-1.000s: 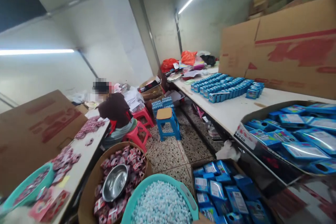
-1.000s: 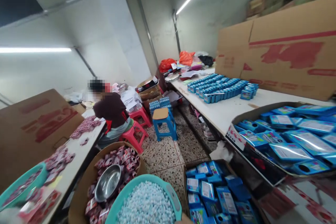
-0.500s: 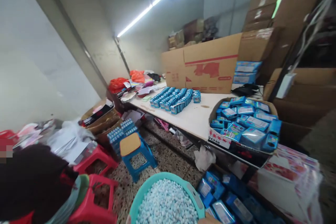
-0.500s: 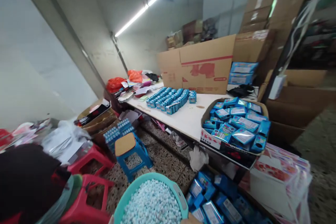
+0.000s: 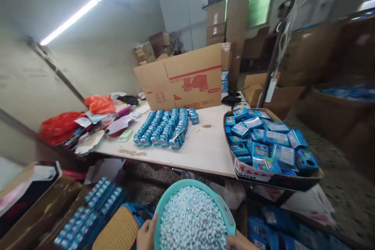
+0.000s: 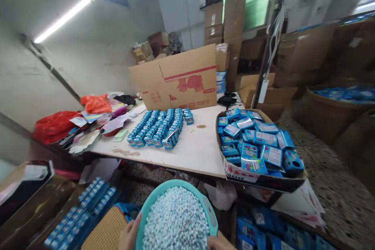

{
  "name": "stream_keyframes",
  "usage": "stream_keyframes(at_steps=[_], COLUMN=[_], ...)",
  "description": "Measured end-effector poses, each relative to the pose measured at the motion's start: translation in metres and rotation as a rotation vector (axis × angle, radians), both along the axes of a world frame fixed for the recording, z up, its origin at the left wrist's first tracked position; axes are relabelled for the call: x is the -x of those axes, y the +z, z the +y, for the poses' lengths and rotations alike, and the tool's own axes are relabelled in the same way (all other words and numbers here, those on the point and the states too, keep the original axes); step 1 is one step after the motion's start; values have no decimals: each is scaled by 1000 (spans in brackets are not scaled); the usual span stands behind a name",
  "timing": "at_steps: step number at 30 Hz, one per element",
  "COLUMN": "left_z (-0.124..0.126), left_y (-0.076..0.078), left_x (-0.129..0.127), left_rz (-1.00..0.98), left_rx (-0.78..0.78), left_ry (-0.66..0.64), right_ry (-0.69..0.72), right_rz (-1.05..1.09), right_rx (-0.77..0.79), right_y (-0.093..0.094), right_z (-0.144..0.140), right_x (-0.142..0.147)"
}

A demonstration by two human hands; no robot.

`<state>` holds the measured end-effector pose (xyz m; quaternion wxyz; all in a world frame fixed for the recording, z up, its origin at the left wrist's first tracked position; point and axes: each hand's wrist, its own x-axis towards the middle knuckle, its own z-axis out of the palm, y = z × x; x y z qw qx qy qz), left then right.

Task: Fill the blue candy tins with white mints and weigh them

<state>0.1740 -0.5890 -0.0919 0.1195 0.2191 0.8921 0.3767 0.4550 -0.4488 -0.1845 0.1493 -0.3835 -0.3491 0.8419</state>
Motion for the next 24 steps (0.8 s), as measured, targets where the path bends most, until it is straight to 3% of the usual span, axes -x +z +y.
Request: stream_keyframes(at_steps=[4, 8, 12, 18, 24], left_z=[114, 227, 333, 468, 556], left_y=[5, -12, -27, -33, -37], left_x=[62, 119, 157, 171, 157], left_rz=[83, 182, 198, 250, 317], left_rx=[135, 309, 427, 579, 597], left_ry=[-291, -563, -781, -1081, -1273], right_ry=[-198, -451, -627, -885, -1094], right_rz=[-48, -151, -155, -129, -150], right_rx=[134, 91, 180, 260, 271], right_y=[7, 4, -7, -34, -39], right_z=[31, 67, 101, 142, 190], right_x=[38, 81, 130, 188, 220])
